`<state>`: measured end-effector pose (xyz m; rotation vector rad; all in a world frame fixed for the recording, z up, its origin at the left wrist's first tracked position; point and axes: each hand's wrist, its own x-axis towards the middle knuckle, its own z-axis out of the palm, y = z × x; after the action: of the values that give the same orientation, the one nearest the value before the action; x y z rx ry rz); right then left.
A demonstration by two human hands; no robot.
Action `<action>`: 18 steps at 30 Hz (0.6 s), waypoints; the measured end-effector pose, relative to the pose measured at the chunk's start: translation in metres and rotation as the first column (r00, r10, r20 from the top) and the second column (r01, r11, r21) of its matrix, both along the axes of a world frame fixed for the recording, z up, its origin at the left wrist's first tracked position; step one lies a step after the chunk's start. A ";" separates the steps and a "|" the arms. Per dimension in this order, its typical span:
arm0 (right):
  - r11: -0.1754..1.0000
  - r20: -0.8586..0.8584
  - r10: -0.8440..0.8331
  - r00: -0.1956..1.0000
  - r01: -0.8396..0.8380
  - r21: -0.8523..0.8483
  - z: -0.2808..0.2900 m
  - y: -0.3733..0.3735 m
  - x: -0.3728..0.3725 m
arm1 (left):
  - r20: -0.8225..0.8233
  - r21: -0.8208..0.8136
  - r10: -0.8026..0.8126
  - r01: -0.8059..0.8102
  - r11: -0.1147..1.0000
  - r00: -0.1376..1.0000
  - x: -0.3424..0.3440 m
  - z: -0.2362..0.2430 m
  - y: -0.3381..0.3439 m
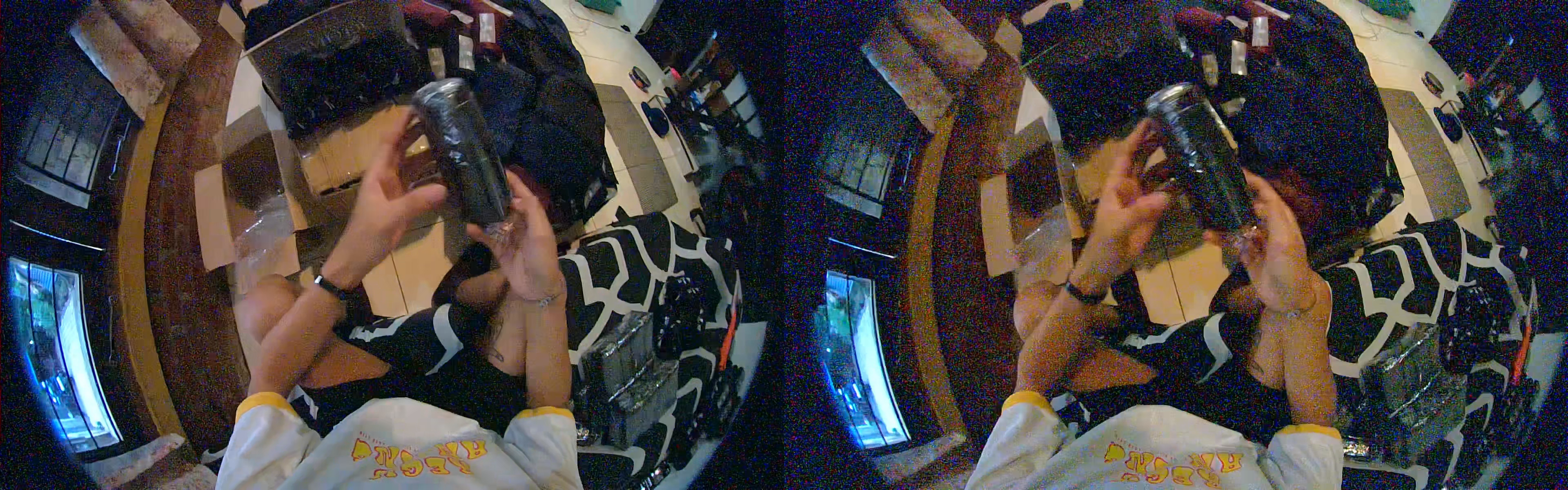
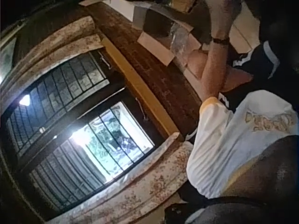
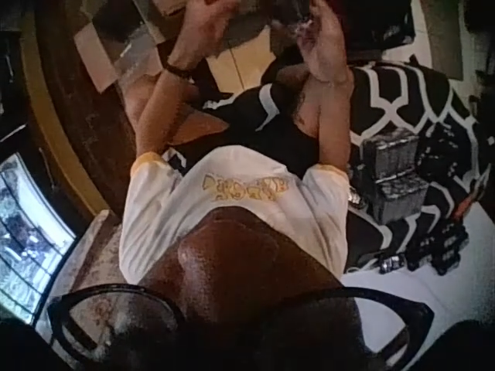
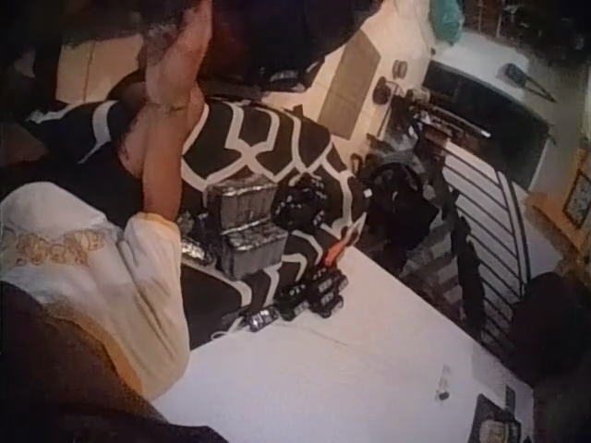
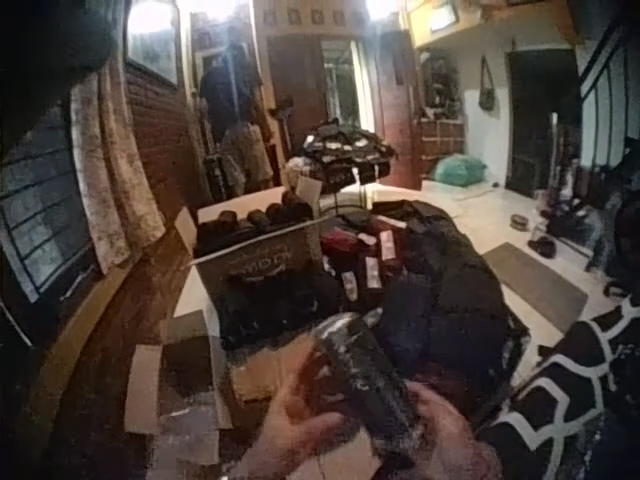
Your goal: Packing objects into plastic bags and a cardboard box.
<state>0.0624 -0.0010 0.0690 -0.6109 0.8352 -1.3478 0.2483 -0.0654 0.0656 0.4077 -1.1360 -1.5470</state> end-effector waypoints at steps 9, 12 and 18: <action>0.968 -0.708 -0.015 0.706 -0.167 -0.188 -0.032 0.001 -0.018 | 0.120 0.179 -0.123 0.101 0.979 0.985 -0.023 -0.014 -0.004; 0.933 -0.860 -0.359 0.362 0.139 -0.332 -0.042 0.002 -0.040 | 0.503 -0.323 0.127 0.050 0.945 0.855 -0.023 -0.017 -0.004; 0.719 -0.715 -0.553 0.429 -0.189 -0.669 -0.020 -0.028 -0.051 | 0.389 0.014 -0.322 0.343 0.939 0.863 -0.007 -0.028 -0.032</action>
<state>0.0114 -0.0294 0.0493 -2.0391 1.2868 -1.5122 0.2413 -0.0972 0.0374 0.5145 -1.6228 -1.7769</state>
